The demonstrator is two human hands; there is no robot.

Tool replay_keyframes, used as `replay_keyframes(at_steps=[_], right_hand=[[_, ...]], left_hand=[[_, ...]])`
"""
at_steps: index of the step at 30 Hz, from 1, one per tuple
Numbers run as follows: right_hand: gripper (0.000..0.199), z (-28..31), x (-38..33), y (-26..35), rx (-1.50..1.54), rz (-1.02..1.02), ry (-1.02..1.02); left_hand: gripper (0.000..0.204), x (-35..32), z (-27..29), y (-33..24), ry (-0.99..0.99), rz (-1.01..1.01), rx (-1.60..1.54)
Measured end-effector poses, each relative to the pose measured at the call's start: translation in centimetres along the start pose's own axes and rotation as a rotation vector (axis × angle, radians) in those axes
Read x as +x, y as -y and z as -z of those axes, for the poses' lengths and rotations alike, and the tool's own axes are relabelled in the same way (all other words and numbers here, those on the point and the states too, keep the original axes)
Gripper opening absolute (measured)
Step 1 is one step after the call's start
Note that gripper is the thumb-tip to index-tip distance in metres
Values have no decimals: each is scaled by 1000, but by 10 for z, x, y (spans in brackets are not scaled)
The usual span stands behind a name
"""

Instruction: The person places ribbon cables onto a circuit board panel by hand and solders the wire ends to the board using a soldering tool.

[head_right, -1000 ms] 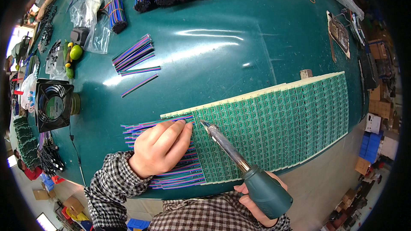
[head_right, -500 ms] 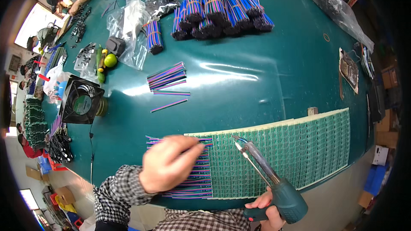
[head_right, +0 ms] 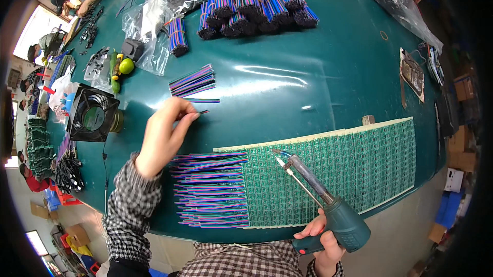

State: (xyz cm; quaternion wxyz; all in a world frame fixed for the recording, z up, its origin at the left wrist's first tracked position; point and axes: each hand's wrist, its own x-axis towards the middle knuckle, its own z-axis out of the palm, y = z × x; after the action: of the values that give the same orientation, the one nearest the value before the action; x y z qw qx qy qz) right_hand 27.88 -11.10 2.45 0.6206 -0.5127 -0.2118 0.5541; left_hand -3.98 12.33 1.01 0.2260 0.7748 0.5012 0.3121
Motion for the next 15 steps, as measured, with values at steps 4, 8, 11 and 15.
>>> replay_keyframes(at_steps=[4,8,11,15], right_hand=[[69,3,-1,1,-40,5,-1],[70,-2,-2,0,-29,-26,37],[71,-3,-6,-1,-22,-42,42],[71,1,-9,-2,-70,-74,40]], left_hand=[[14,-24,4,-63,157,50,-289],[21,-47,-29,-68,286,-49,-164],[29,-51,-35,-62,259,-248,58],[40,-57,-40,-64,193,-446,285]])
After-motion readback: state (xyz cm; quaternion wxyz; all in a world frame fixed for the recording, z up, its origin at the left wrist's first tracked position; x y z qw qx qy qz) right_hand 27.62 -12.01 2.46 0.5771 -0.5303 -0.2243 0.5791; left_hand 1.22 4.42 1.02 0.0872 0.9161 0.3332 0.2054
